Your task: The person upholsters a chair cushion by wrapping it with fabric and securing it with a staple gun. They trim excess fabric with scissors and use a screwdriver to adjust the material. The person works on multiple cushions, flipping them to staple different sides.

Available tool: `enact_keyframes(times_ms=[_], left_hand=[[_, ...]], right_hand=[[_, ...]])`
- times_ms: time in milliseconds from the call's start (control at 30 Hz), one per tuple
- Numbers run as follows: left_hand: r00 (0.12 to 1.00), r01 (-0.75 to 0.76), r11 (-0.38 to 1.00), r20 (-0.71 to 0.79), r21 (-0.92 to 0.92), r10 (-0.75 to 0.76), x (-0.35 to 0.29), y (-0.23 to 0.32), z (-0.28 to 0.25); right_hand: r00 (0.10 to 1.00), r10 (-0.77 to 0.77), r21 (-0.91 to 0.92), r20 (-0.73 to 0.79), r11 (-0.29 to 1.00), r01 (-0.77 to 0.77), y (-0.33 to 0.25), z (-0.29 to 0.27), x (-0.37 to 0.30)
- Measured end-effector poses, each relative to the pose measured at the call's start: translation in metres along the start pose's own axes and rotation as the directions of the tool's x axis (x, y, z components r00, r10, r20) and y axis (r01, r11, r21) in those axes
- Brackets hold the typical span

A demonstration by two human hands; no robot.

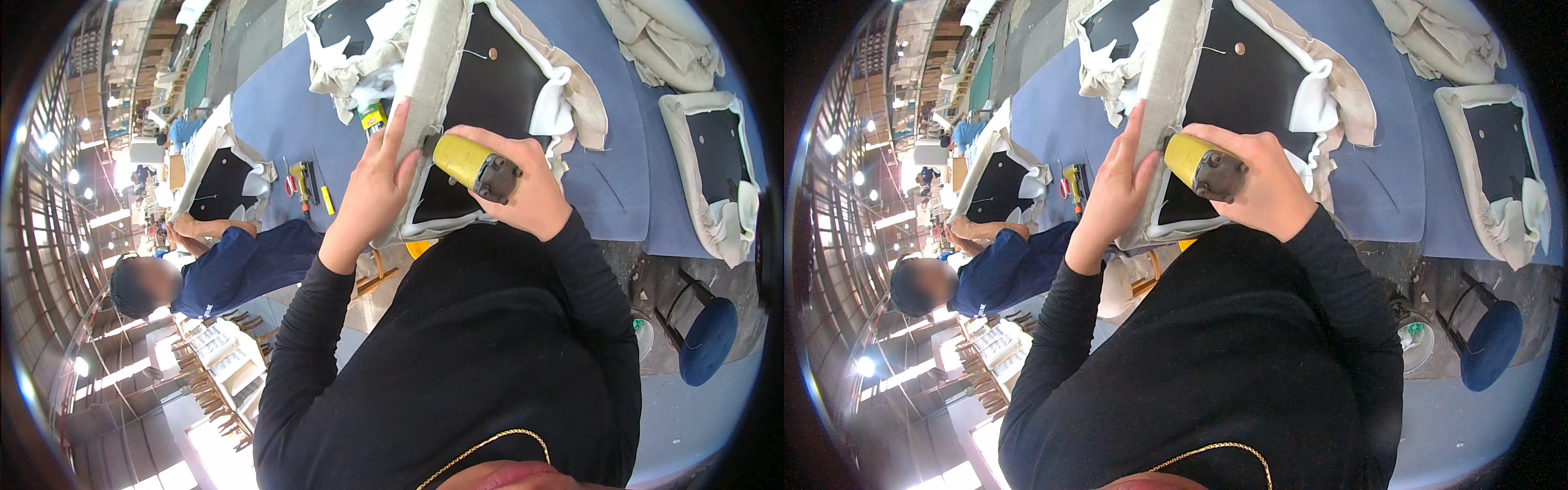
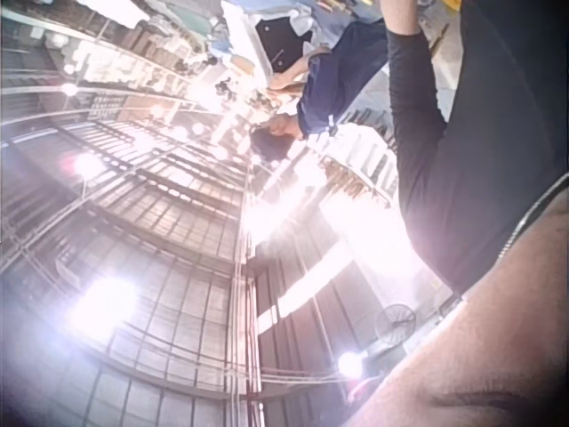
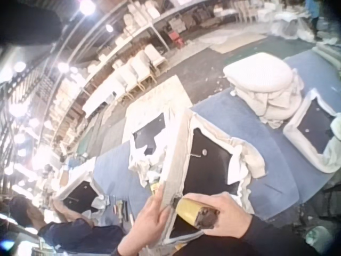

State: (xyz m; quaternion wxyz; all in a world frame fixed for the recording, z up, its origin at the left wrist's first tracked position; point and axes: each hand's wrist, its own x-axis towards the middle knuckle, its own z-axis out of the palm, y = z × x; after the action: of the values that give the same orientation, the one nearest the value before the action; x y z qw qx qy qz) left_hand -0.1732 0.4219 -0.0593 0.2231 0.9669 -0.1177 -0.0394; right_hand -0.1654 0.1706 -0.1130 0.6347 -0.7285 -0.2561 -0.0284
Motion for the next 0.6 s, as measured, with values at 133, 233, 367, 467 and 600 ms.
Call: enact_keyframes(times_ms=[133, 233, 367, 467, 600], left_hand=[[1.000, 0.007, 1.000, 0.003, 0.022, -0.008, -0.003, -0.003, -0.002], [1.000, 0.025, 1.000, 0.016, 0.008, -0.025, -0.003, -0.001, -0.002], [0.999, 0.022, 1.000, 0.037, -0.017, -0.021, -0.004, -0.001, -0.004], [0.999, 0.016, 1.000, 0.043, -0.010, -0.016, -0.003, -0.002, -0.005], [0.999, -0.008, 0.999, 0.053, -0.033, 0.009, -0.001, -0.001, -0.009]], right_hand=[[0.997, -0.073, 0.054, 0.002, 0.996, 0.073, 0.001, 0.008, 0.000], [0.995, -0.096, -0.051, -0.010, 0.994, 0.095, 0.000, 0.011, 0.002], [0.998, -0.061, 0.037, 0.035, 0.998, 0.060, -0.001, 0.010, 0.006], [0.996, -0.066, 0.048, 0.055, 0.997, 0.064, -0.002, 0.013, 0.006], [0.992, 0.016, 0.100, 0.129, 0.995, -0.029, -0.008, 0.018, 0.003]])
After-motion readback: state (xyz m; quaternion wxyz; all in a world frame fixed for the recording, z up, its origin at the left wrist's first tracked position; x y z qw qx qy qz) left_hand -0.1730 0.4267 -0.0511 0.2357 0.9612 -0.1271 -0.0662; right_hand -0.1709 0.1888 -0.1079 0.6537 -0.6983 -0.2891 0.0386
